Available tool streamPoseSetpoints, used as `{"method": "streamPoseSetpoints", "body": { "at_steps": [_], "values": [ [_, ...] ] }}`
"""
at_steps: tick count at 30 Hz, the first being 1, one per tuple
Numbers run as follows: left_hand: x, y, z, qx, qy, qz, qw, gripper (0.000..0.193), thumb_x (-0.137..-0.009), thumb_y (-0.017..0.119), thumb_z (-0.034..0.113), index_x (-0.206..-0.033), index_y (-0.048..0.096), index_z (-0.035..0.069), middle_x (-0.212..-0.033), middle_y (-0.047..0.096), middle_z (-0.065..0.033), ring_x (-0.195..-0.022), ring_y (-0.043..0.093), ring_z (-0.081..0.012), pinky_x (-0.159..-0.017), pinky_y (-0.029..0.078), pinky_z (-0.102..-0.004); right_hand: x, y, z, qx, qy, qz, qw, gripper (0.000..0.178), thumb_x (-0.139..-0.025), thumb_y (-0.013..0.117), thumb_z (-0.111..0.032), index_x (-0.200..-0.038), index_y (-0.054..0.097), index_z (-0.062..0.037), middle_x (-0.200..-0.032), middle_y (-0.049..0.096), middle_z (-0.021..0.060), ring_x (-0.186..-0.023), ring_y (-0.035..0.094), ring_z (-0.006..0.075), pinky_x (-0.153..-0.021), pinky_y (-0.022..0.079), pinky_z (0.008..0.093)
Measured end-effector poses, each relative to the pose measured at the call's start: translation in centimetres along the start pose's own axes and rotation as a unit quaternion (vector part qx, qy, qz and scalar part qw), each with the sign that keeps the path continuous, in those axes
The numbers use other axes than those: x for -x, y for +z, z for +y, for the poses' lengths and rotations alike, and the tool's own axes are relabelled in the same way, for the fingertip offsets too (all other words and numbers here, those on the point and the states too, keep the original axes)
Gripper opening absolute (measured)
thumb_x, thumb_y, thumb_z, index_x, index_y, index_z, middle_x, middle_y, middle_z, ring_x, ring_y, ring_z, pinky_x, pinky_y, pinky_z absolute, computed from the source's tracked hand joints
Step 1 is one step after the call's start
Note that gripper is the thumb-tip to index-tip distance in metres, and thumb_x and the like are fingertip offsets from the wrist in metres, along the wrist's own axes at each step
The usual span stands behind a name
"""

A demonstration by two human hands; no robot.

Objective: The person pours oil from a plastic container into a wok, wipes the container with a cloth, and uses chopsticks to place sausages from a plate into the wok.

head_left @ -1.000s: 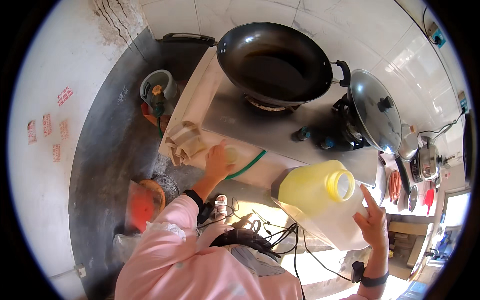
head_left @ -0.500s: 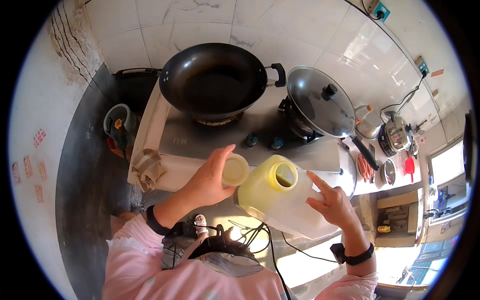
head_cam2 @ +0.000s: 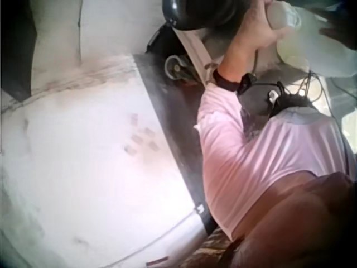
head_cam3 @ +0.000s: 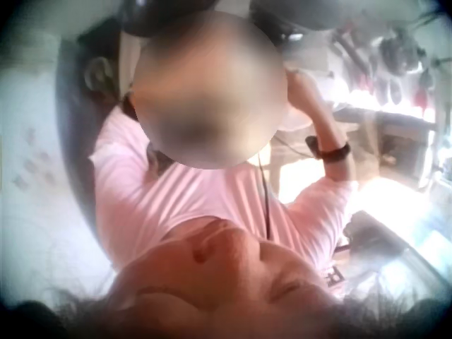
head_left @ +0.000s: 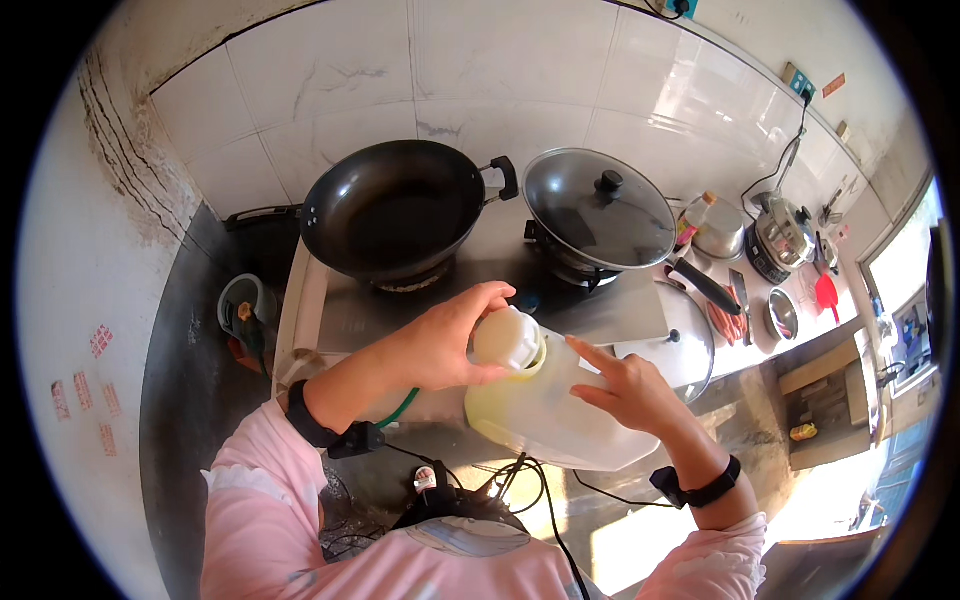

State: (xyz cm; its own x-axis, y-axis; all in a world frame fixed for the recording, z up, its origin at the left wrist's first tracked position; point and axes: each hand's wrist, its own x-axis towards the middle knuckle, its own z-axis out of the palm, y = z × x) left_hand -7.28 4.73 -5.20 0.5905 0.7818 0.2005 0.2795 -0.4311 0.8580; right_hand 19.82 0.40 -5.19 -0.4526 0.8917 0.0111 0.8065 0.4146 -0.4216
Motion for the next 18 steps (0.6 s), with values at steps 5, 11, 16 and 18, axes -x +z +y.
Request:
{"method": "streamPoseSetpoints", "body": {
  "at_steps": [5, 11, 16, 18],
  "values": [
    [-1.6, 0.4, 2.0, -0.233, 0.112, -0.071, 0.963, 0.061, -0.063, 0.076, 0.017, -0.116, 0.05, 0.003, -0.114, 0.051, -0.012, -0.103, 0.052, -0.0284, -0.089, 0.043, -0.0345, -0.1, -0.1, -0.1, 0.004, -0.006, -0.006, 1.0, 0.057, -0.079, 0.063, -0.036, -0.131, 0.043, -0.0212, -0.059, 0.057, 0.0188, -0.059, 0.058, 0.0383, -0.056, 0.046, 0.0443],
    [-2.2, -0.2, 2.1, -0.232, 0.101, -0.103, 0.962, 0.059, -0.065, 0.075, 0.023, -0.115, 0.051, 0.002, -0.113, 0.05, -0.0126, -0.1, 0.053, -0.0298, -0.085, 0.045, -0.0357, -0.3, -0.1, 0.2, -0.002, -0.013, 0.01, 1.0, 0.056, -0.08, 0.062, -0.036, -0.13, 0.044, -0.0197, -0.06, 0.058, 0.0187, -0.06, 0.058, 0.0386, -0.058, 0.047, 0.0454],
    [-1.0, 2.1, 1.0, -0.328, 0.139, 0.002, 0.934, 0.06, -0.07, 0.072, 0.029, -0.116, 0.047, 0.0, -0.113, 0.05, -0.0144, -0.096, 0.055, -0.0313, -0.08, 0.047, -0.0366, -0.4, -0.3, 0.3, 0.004, -0.008, -0.001, 1.0, 0.057, -0.08, 0.062, -0.036, -0.13, 0.043, -0.0188, -0.061, 0.059, 0.0188, -0.06, 0.058, 0.0389, -0.059, 0.047, 0.0455],
    [-0.4, 2.6, 1.1, -0.274, 0.07, 0.053, 0.958, 0.059, -0.072, 0.069, 0.031, -0.115, 0.046, -0.002, -0.111, 0.049, -0.0156, -0.091, 0.057, -0.0329, -0.076, 0.049, -0.038, -0.3, -0.3, 0.3, -0.001, -0.007, -0.002, 1.0, 0.057, -0.08, 0.062, -0.036, -0.13, 0.043, -0.0188, -0.06, 0.058, 0.0187, -0.06, 0.058, 0.0389, -0.059, 0.047, 0.0454]
  ]
}}
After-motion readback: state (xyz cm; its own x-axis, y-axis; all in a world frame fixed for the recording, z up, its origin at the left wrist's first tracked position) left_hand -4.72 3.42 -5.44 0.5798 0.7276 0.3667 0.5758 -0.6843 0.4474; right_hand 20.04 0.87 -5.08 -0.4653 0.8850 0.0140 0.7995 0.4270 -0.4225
